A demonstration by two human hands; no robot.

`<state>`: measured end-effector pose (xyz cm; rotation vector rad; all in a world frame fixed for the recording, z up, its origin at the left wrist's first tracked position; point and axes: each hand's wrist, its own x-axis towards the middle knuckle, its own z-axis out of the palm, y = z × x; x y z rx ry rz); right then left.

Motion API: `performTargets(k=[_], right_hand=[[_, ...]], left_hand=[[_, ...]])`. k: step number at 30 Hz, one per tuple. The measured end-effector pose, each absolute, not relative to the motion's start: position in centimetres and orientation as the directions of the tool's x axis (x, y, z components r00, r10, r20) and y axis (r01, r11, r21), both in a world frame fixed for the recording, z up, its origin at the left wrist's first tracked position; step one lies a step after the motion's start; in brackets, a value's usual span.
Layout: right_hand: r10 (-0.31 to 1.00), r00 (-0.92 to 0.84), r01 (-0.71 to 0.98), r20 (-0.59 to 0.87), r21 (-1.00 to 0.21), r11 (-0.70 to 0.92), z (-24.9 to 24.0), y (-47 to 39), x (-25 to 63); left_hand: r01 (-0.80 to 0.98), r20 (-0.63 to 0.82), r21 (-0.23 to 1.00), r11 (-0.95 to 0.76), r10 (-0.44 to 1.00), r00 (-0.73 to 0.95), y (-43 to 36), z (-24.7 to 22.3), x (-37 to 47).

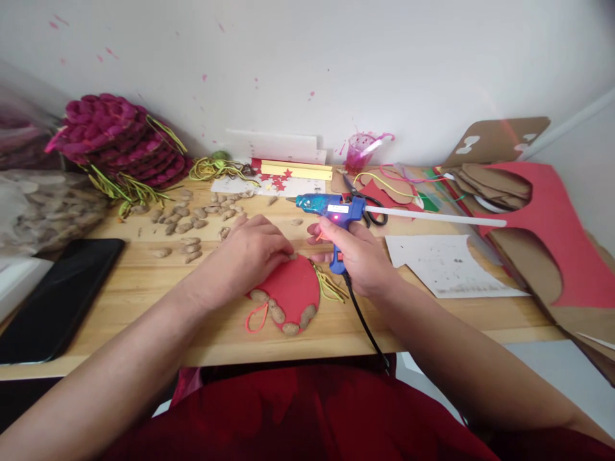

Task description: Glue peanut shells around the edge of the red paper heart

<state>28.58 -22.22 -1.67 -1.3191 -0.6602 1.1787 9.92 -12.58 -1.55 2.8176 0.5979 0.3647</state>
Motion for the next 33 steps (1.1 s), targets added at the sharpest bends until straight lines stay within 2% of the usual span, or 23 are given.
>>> performTargets(k=[6,11,15,20,23,24,26,28,29,31,33], right_hand=[[0.922,0.288,-0.279,-0.258,-0.944,-0.177,-1.8,-22.3,28.7],[0.918,0.285,-0.199,-0.278,-0.953,-0.227,-2.2,-22.2,28.9],[0.916,0.322,-0.174,-0.241,-0.966,-0.192,-2.3,-22.2,28.9],[0.913,0.345,-0.252,-0.217,-0.959,-0.133,-1.6,-22.3,28.6],[0.915,0.352,-0.269,-0.199,-0.957,-0.104,-1.0,-22.3,28.7],[0.916,0.353,-0.271,-0.190,-0.958,-0.094,-0.8,-22.3,28.8],[0.917,0.361,-0.274,-0.168,-0.959,-0.068,-0.5,-22.4,29.0],[0.919,0.367,-0.274,-0.140,-0.961,-0.036,-0.2,-22.5,29.1],[0.922,0.368,-0.272,-0.118,-0.962,-0.014,-0.1,-22.6,29.1],[0.936,0.345,-0.255,-0.063,-0.966,0.029,0.0,-22.9,29.0],[0.951,0.309,-0.215,0.002,-0.974,0.072,0.1,-23.3,28.8]], left_hand=[[0.340,0.228,0.257,-0.905,0.398,0.889,-12.4,-1.8,9.8],[0.364,0.219,0.247,-0.898,0.418,0.882,-12.5,-1.6,9.9],[0.374,0.201,0.251,-0.893,0.426,0.882,-12.7,-1.3,9.9],[0.341,0.206,0.265,-0.902,0.398,0.894,-12.8,-1.2,10.0],[0.351,0.235,0.347,-0.870,0.443,0.865,-12.5,-1.2,10.0],[0.368,0.238,0.421,-0.829,0.493,0.837,-12.3,-1.2,9.9],[0.392,0.178,0.646,-0.655,0.629,0.757,-11.7,-1.1,9.7],[0.333,0.045,0.873,-0.357,0.737,0.674,-11.0,-1.0,9.3],[0.266,-0.026,0.944,-0.194,0.761,0.648,-10.7,-0.9,9.2],[0.104,-0.123,0.992,0.075,0.769,0.627,-10.2,-0.8,9.0],[-0.029,-0.176,0.969,0.246,0.764,0.621,-9.9,-0.7,8.9]])
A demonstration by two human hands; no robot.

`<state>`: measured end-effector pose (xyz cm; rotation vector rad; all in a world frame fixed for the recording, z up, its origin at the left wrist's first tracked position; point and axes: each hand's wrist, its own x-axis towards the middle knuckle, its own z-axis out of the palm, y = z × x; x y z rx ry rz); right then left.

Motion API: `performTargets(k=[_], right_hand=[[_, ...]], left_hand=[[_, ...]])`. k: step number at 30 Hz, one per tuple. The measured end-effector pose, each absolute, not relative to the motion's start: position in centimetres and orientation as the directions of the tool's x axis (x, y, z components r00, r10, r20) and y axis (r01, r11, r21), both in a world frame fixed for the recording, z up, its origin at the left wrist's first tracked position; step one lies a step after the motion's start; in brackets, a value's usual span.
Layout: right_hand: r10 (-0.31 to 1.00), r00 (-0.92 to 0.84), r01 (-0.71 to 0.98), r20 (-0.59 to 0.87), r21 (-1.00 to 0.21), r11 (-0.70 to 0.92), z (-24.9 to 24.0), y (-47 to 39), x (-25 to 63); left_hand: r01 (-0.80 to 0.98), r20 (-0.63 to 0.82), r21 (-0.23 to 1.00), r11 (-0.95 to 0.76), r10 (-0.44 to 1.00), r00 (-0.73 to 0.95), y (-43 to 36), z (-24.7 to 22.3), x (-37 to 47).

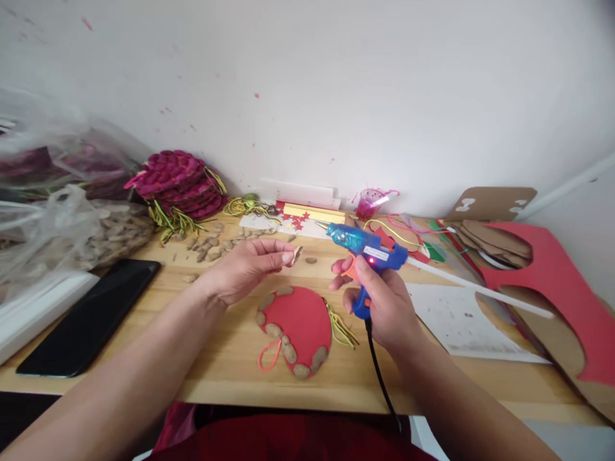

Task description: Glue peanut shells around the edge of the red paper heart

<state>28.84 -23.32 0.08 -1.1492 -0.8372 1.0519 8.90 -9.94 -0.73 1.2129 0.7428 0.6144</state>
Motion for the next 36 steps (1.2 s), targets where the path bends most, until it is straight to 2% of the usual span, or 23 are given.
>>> performTargets(k=[4,9,17,36], right_hand=[[0.963,0.256,-0.103,0.085,-0.988,0.114,0.1,-24.2,28.5],[0.964,0.228,0.044,0.138,-0.990,0.131,-0.2,-24.8,28.6],[0.957,0.217,0.181,0.193,-0.971,0.154,-0.5,-24.8,28.6],[0.949,0.197,0.265,0.245,-0.945,0.189,-0.2,-24.9,28.5]], left_hand=[[-0.142,-0.253,0.890,0.434,0.728,0.637,-10.0,-0.6,8.9],[-0.197,-0.284,0.842,0.503,0.722,0.631,-10.1,-0.5,8.9],[-0.214,-0.273,0.834,0.508,0.718,0.640,-10.2,-0.6,9.0],[-0.231,-0.272,0.831,0.506,0.732,0.625,-10.1,-0.7,9.0]])
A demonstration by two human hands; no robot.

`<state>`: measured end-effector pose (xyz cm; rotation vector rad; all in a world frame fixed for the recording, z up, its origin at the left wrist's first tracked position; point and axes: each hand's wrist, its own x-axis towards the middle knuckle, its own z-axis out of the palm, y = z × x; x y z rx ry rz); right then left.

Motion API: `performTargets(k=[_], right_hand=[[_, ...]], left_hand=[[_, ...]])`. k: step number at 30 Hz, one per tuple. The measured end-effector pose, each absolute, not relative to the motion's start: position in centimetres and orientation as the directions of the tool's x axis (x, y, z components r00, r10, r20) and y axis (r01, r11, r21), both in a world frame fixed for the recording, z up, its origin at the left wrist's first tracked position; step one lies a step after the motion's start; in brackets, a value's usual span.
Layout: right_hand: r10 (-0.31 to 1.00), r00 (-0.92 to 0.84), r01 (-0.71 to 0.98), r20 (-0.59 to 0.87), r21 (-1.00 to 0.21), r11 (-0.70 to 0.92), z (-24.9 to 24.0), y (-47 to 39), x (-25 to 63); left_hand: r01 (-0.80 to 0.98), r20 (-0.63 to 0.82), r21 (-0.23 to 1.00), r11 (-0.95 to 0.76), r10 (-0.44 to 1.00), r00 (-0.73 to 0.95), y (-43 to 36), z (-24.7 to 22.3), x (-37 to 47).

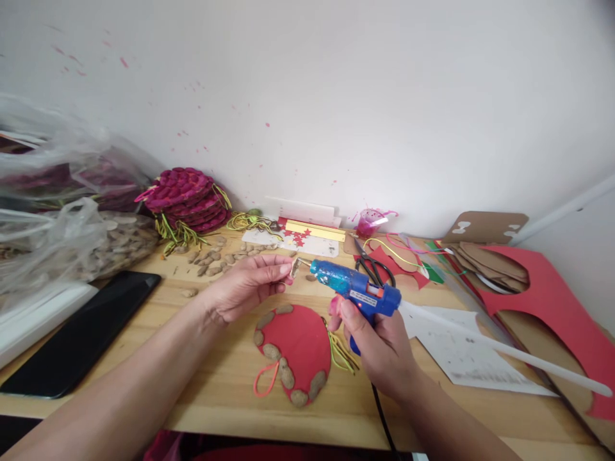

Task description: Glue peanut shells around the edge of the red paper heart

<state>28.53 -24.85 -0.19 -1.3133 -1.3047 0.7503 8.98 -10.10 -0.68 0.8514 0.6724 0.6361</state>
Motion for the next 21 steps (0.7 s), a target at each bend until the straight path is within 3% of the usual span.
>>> performTargets(k=[21], right_hand=[[0.957,0.203,0.274,0.208,-0.950,0.149,-0.28,-24.99,28.69]], left_hand=[[-0.238,-0.265,0.826,0.511,0.724,0.636,-10.05,-0.74,8.91]])
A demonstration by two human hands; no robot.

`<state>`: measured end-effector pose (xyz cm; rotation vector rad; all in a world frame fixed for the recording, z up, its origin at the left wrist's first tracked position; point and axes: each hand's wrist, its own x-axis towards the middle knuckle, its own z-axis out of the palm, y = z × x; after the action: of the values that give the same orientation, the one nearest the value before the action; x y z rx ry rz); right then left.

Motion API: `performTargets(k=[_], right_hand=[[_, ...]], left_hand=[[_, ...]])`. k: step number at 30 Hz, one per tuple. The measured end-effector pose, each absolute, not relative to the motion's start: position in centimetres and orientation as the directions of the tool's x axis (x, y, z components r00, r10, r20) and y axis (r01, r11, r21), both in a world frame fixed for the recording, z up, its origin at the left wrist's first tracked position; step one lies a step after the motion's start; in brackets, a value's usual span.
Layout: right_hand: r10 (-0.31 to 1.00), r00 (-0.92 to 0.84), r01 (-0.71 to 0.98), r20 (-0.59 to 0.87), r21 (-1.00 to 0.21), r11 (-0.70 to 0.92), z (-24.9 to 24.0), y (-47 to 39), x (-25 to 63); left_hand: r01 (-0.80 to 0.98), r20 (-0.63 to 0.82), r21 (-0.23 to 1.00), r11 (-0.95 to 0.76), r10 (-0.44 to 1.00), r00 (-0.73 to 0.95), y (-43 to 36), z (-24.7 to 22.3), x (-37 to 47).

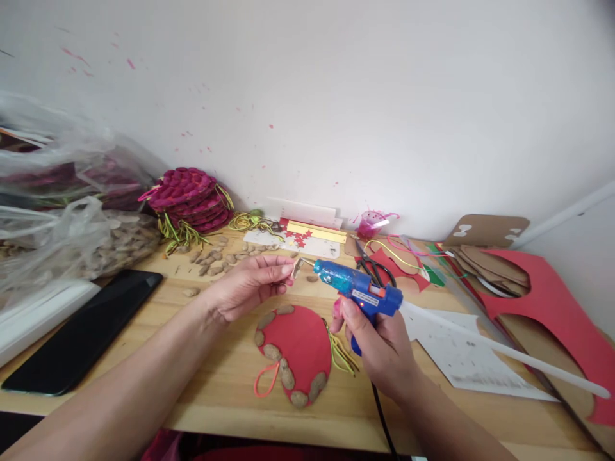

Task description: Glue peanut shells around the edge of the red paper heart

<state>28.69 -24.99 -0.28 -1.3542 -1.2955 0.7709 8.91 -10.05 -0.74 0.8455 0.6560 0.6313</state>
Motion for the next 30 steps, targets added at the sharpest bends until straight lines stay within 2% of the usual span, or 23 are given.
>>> performTargets(k=[30], right_hand=[[0.952,0.216,0.297,0.217,-0.943,0.148,-0.19,-24.97,28.66]], left_hand=[[-0.279,-0.252,0.811,0.514,0.737,0.627,-10.01,-0.69,8.78]])
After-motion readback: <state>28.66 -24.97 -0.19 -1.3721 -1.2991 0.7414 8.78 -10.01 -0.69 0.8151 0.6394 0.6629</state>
